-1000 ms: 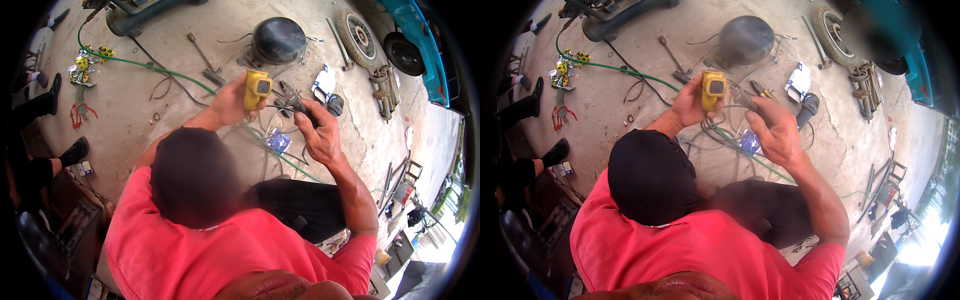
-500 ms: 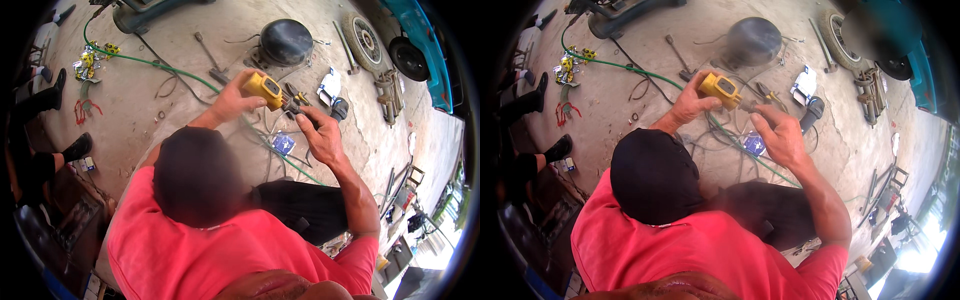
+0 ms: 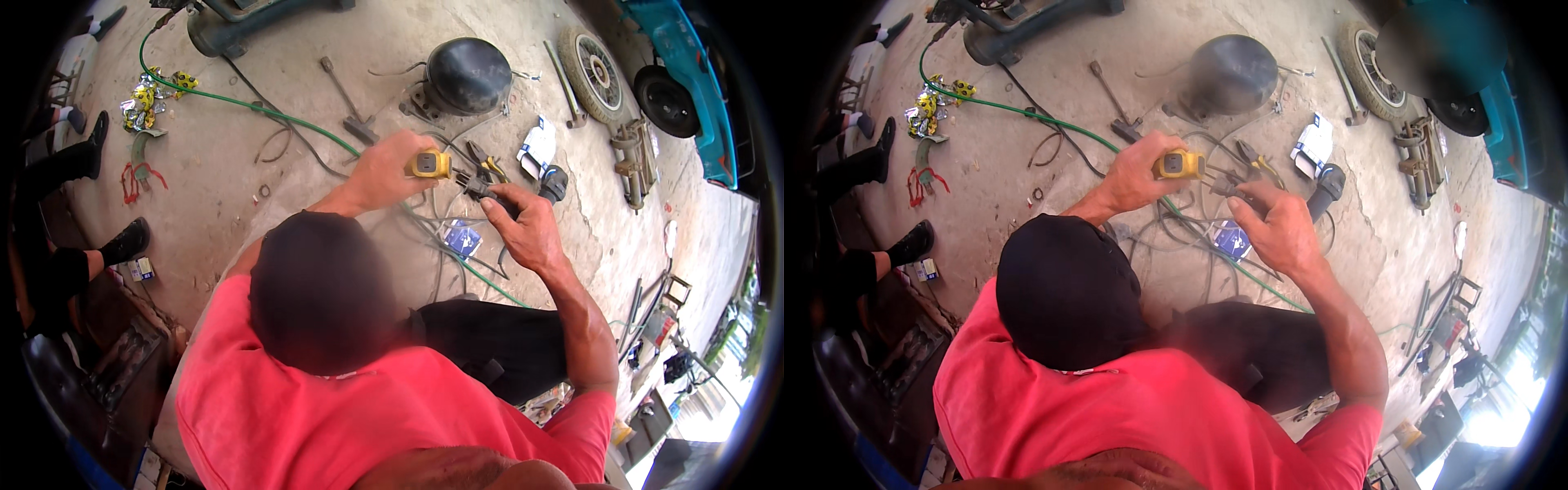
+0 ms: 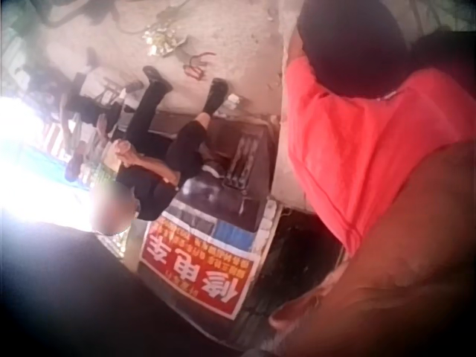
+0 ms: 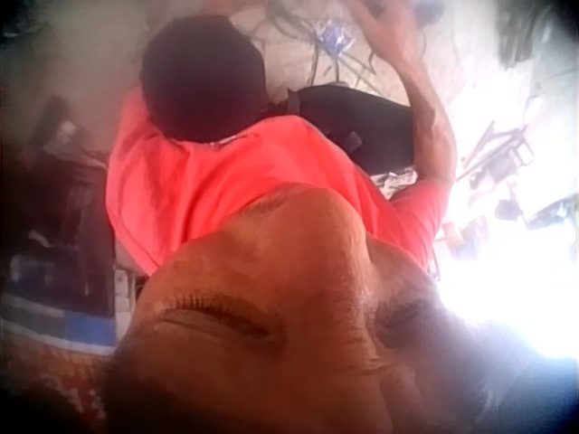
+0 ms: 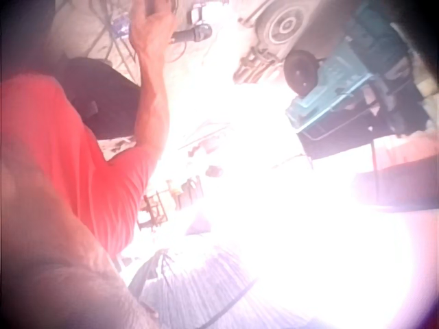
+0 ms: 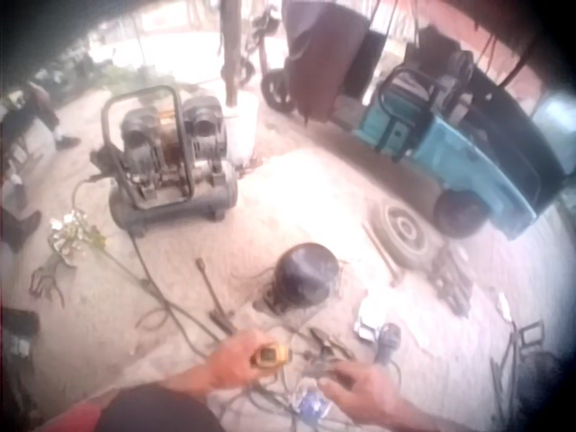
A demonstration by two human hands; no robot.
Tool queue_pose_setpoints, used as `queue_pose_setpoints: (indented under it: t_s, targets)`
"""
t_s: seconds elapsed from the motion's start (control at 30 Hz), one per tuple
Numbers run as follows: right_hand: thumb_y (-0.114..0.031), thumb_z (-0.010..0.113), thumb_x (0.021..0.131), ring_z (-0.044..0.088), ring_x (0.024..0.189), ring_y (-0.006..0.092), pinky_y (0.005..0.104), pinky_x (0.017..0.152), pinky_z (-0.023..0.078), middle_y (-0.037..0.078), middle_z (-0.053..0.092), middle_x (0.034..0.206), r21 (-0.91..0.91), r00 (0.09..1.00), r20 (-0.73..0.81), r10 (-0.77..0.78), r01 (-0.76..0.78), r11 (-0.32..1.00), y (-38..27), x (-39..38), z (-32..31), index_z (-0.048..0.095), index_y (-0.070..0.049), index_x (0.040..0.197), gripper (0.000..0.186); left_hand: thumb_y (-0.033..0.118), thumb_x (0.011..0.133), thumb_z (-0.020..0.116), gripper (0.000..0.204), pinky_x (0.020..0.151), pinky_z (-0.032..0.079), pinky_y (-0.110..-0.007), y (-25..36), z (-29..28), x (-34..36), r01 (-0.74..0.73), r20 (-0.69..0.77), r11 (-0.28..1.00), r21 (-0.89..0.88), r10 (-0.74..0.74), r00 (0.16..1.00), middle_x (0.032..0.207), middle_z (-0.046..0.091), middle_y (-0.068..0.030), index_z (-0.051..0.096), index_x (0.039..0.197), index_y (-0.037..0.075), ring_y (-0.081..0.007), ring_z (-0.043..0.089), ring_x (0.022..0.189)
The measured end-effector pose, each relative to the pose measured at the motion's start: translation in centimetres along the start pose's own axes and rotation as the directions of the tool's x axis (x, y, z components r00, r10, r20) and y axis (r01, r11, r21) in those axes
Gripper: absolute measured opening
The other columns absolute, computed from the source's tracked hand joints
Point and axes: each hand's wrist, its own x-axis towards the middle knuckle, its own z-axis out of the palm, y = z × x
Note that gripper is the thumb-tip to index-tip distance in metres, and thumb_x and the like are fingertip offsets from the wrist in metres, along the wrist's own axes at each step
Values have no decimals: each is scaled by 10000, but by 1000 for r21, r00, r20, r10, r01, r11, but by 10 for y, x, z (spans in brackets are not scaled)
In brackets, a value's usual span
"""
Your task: The person uses an angle grinder to cut or sand a metal mechanical component, then manipulates wires and a yellow electrical component, eventually placing it back onto a compressor unit.
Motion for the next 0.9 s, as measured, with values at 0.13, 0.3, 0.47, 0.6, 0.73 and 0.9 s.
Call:
queue_pose_setpoints:
  t_s: [0.13,0.3,0.47,0.6,0.73,0.9]
  targets:
    - [-266,693,911,716,878,380,427,783,547,212,732,938,-64,999,4,-53,53,997,1,0,4,722,-8,1122,334,238,765,856,450,835,529,-410,7,-3,0,-54,147,991,123,36,989,1072,656,-89,642,1140,113,-325,654,983]
    - [-287,668,902,683,813,397,479,730,530,184,712,854,-274,993,111,-42,71,959,-5,-1,5,733,-56,1013,264,288,770,837,389,821,519,-445,9,4,-2,20,462,988,154,-90,882,1049,674,-79,684,1093,135,-342,652,983]
    - [-328,634,907,683,794,404,507,719,526,188,703,808,-410,976,216,-16,106,906,7,-2,10,729,-63,944,283,363,773,813,384,781,508,-460,2,12,-7,-82,544,981,174,-27,839,969,662,-77,682,1058,142,-325,656,966]
    - [-317,684,882,674,739,388,489,677,521,177,698,783,-442,972,237,-12,119,889,17,-2,14,758,-72,1002,283,365,767,817,384,777,506,-466,-5,16,-8,-129,556,976,178,9,831,956,665,-88,694,1058,146,-333,663,950]
    - [-337,672,890,681,756,397,503,688,527,192,698,786,-475,962,273,-10,144,868,20,-2,20,756,-74,991,295,359,786,820,416,866,461,-459,-1,13,-8,-111,635,966,233,-64,770,1027,675,-77,699,1140,179,-320,651,1006]
    - [-349,663,896,691,780,409,504,714,542,202,700,779,-511,948,317,8,164,844,17,-2,27,753,-70,983,306,404,807,797,425,884,438,-452,4,13,-10,-159,701,943,292,-97,706,1046,669,-77,695,1157,186,-302,648,1011]
